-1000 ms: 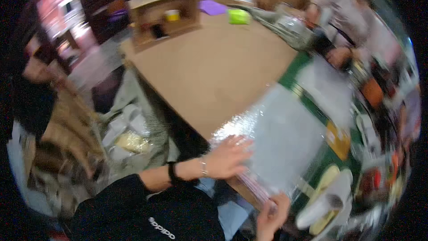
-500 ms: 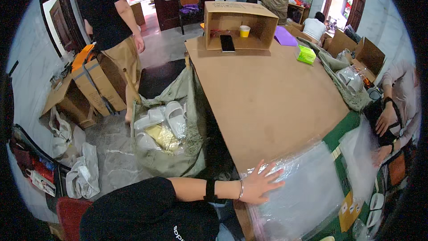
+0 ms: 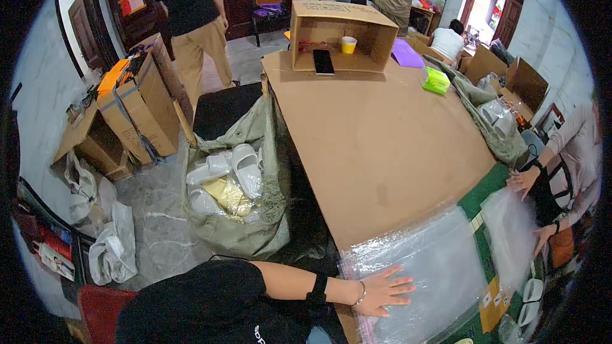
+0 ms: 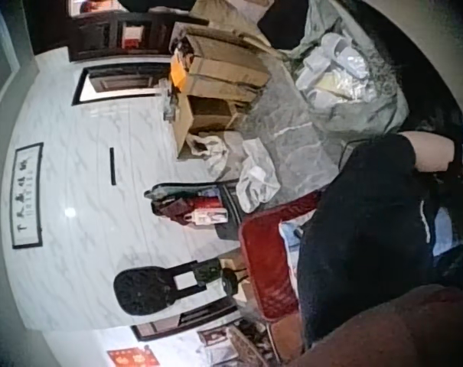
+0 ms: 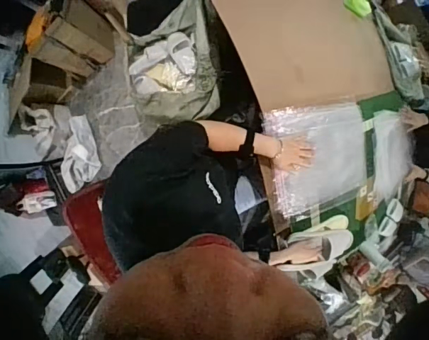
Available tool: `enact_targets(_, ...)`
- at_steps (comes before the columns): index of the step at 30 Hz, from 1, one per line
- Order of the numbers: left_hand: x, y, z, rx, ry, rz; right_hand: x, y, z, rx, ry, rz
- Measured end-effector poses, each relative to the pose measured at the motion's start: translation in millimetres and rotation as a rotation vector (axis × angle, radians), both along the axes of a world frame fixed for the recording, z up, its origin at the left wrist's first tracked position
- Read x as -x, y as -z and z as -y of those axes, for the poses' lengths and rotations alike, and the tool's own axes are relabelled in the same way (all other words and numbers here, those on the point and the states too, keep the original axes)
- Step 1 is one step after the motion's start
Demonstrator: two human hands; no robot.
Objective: Packaging several pairs of slippers into plastic bags with bubble wrap.
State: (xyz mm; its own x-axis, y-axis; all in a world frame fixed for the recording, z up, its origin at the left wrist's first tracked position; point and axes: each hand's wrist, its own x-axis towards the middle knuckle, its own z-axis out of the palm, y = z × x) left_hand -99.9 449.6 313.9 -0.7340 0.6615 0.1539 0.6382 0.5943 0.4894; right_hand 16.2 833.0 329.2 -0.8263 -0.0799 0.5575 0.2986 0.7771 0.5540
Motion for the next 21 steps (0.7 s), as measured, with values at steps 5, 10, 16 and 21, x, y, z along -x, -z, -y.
enact_targets(5, -2, -5, 2, 0.027, 0.006, -0.007, -5, -4, 0, 0.216, 0.152, -0.326)
enact_targets(10, -2, 3, 2, 0.038, -0.016, -0.010, 5, -29, 19, 0.596, 0.325, -0.196)
enact_targets(16, 0, 4, -2, 0.011, -0.003, -0.038, 18, -49, 32, 0.686, 0.142, -0.186)
enact_targets(21, -3, 7, 0, -0.008, -0.028, -0.034, 35, -57, 36, 0.763, -0.011, -0.161)
